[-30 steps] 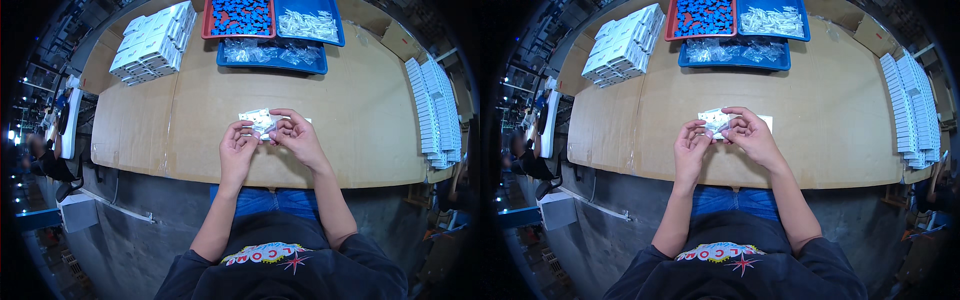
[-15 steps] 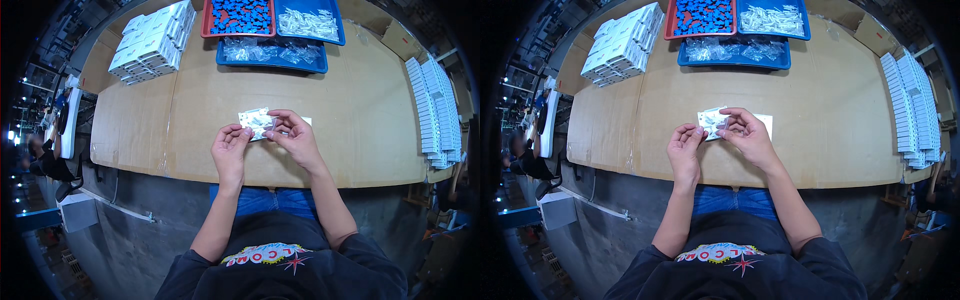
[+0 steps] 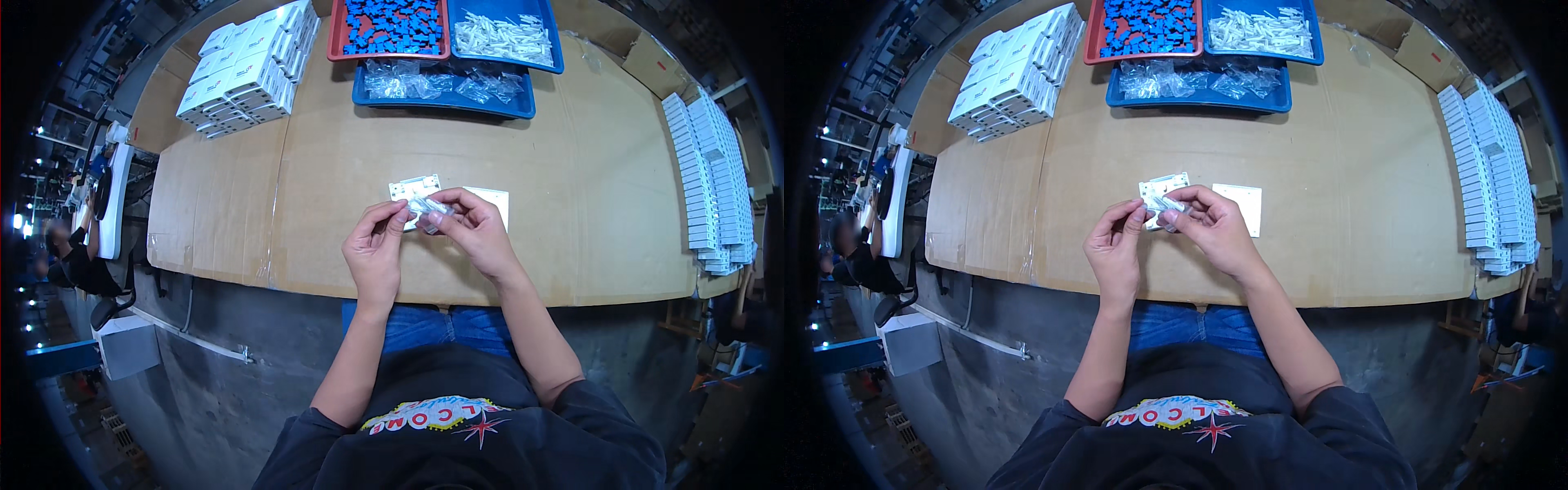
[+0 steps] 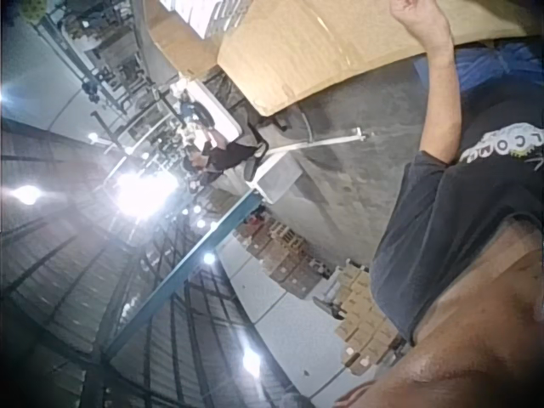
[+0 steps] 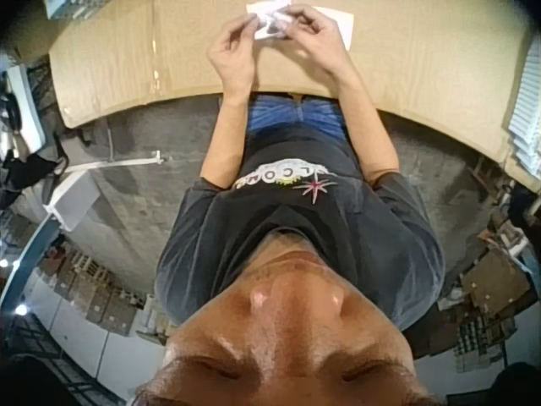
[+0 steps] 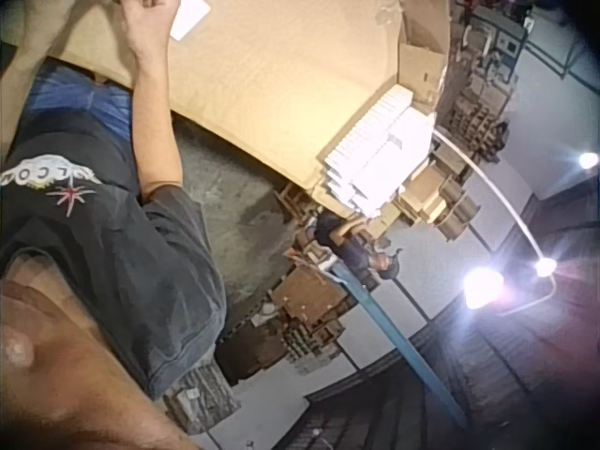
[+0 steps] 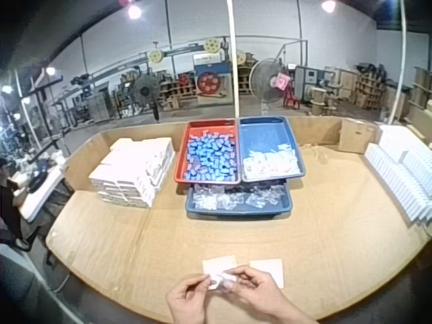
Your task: Assembling internal electronic or plastic components into a housing and then placing the unit into a product box.
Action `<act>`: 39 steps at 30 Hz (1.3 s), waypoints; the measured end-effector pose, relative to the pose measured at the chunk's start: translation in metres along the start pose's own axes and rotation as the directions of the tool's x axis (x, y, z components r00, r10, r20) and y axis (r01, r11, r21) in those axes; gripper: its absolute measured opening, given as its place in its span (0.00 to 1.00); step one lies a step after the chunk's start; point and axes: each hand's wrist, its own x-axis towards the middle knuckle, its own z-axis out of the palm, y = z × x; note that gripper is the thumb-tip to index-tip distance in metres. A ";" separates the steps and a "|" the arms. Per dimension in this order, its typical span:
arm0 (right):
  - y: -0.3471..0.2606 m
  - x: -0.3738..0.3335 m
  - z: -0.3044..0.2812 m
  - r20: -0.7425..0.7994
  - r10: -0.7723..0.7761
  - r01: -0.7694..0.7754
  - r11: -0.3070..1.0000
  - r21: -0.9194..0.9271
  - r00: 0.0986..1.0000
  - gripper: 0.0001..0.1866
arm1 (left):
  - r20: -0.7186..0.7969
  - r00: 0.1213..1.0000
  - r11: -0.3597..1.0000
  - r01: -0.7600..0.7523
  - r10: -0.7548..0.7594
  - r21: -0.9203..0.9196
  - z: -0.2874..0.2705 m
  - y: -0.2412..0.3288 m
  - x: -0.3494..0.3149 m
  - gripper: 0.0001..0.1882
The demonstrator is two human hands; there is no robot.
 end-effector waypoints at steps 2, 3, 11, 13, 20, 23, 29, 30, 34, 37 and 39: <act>0.002 0.001 -0.001 -0.014 0.013 -0.012 1.000 0.029 1.000 0.15 | 0.026 0.999 0.999 -0.030 0.029 0.035 0.001 0.002 0.000 0.11; 0.002 0.001 -0.002 -0.020 0.007 -0.007 0.999 0.042 1.000 0.13 | -0.001 1.000 1.000 0.002 -0.002 0.013 0.003 0.005 -0.001 0.10; 0.002 0.002 0.000 -0.025 0.059 -0.057 0.994 0.089 0.998 0.13 | -0.048 0.993 0.990 0.103 -0.108 -0.098 0.006 0.009 -0.002 0.10; 0.004 0.002 0.000 0.013 0.043 -0.044 0.998 0.051 0.999 0.14 | -0.078 0.995 0.998 0.061 -0.064 -0.033 0.007 0.010 -0.003 0.10; 0.006 0.002 0.000 0.017 0.028 -0.029 0.997 0.075 0.999 0.15 | -0.004 0.988 0.988 0.152 -0.152 -0.002 -0.005 0.005 0.005 0.07; 0.005 0.005 -0.002 -0.068 0.059 -0.052 0.994 0.096 0.996 0.15 | 0.057 0.985 0.987 0.163 -0.162 -0.015 -0.003 0.006 0.005 0.07; 0.004 0.004 -0.001 -0.060 0.029 -0.020 0.990 0.140 0.998 0.17 | -0.032 0.991 0.992 0.127 -0.127 -0.022 -0.001 0.004 0.003 0.07; 0.004 0.004 0.000 -0.043 0.018 -0.012 0.991 0.136 0.999 0.17 | -0.045 0.975 0.970 0.209 -0.216 -0.122 -0.003 0.002 0.004 0.07; 0.007 0.004 0.002 0.009 -0.023 0.022 0.997 0.069 1.000 0.19 | -0.111 0.952 0.946 0.262 -0.286 -0.190 -0.002 0.000 0.003 0.08; 0.015 0.005 -0.001 0.033 0.011 -0.013 0.998 0.058 0.999 0.19 | -0.097 0.967 0.944 0.204 -0.236 -0.261 -0.003 0.001 0.003 0.07; 0.016 0.005 0.000 0.025 0.015 -0.017 0.998 0.060 1.000 0.18 | -0.107 0.971 0.942 0.177 -0.215 -0.285 0.000 0.003 0.001 0.08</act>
